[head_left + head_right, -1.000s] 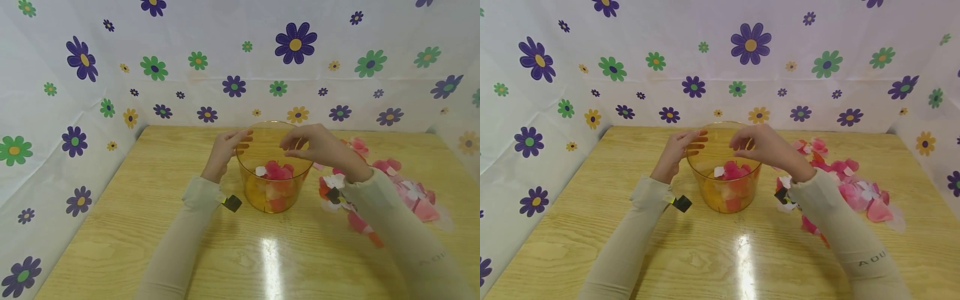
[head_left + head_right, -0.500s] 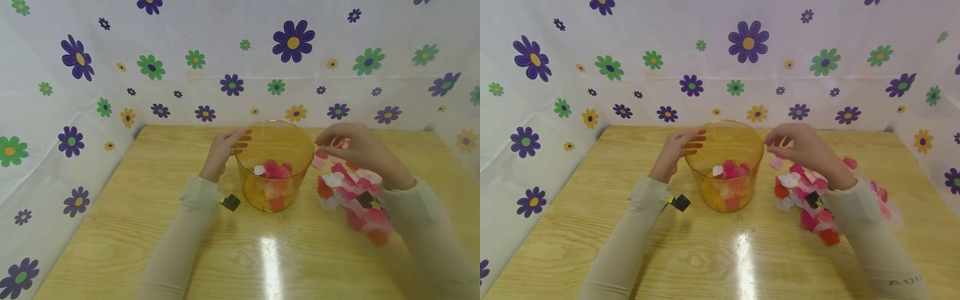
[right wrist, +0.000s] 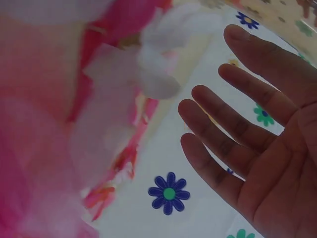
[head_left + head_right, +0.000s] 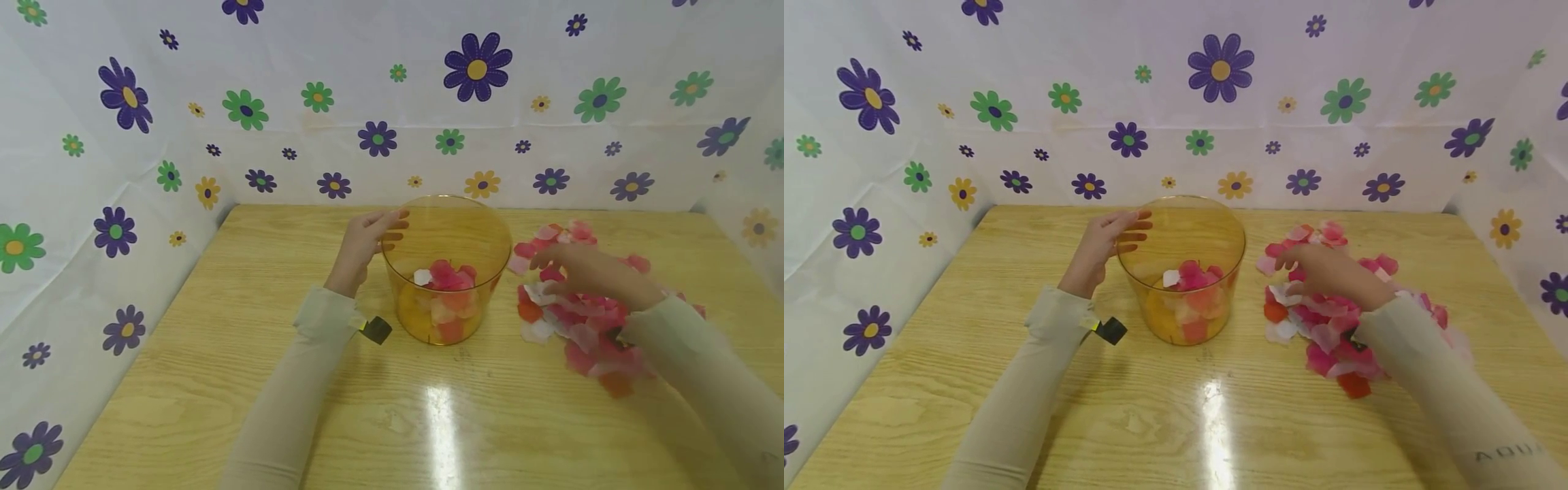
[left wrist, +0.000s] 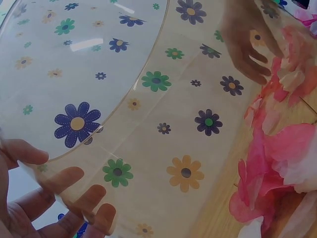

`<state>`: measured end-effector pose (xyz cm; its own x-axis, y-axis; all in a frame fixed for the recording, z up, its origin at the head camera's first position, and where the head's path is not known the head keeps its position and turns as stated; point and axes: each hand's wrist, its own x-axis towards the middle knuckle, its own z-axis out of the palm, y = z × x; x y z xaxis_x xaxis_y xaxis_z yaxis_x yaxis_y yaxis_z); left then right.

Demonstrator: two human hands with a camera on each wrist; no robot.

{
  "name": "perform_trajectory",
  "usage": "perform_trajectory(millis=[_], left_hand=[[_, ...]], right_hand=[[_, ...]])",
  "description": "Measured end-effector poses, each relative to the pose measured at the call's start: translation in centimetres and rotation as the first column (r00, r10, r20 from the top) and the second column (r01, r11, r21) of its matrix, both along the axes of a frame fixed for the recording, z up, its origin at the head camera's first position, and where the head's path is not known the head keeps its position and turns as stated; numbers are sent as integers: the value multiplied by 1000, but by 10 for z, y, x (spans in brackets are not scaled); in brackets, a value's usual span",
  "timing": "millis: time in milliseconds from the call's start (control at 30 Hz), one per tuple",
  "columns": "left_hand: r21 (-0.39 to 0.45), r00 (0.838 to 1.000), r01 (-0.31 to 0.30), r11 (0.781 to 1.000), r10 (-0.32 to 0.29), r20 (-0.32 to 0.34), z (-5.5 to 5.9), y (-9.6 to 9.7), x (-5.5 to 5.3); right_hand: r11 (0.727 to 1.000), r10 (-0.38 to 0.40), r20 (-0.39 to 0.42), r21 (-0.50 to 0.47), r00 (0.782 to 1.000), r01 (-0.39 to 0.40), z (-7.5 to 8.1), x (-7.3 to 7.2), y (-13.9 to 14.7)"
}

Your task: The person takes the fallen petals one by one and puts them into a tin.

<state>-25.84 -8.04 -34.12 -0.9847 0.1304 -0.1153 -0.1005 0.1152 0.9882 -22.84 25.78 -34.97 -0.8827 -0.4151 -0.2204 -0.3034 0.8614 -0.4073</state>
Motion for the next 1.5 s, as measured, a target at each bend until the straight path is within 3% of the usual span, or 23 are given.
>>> perform_trajectory(millis=[367, 600, 800, 1133, 1333, 1500], left_hand=[[2, 1000, -4, 1000, 4, -8, -2, -1, -1], [-2, 1000, 1, 1000, -1, -18, -2, -1, -1], [-8, 1000, 4, 1000, -4, -15, -2, 0, -1], [-10, 1000, 1, 1000, -1, -15, -2, -1, -2], [-7, 1000, 2, 1000, -2, -16, -2, -1, -2], [-5, 1000, 1, 1000, -1, -19, -2, -1, -2]], right_hand=[[996, 15, 37, 89, 999, -18, -21, -14, -4], [997, 21, 85, 71, 996, -27, -34, -22, -2], [996, 52, 58, 68, 997, -56, -39, -23, -2], [999, -40, 67, 29, 997, 38, -23, -22, 1], [1000, 4, -34, 31, 999, -3, -3, -25, 6], [1000, 3, -122, 25, 993, 0, 27, -25, 3]])
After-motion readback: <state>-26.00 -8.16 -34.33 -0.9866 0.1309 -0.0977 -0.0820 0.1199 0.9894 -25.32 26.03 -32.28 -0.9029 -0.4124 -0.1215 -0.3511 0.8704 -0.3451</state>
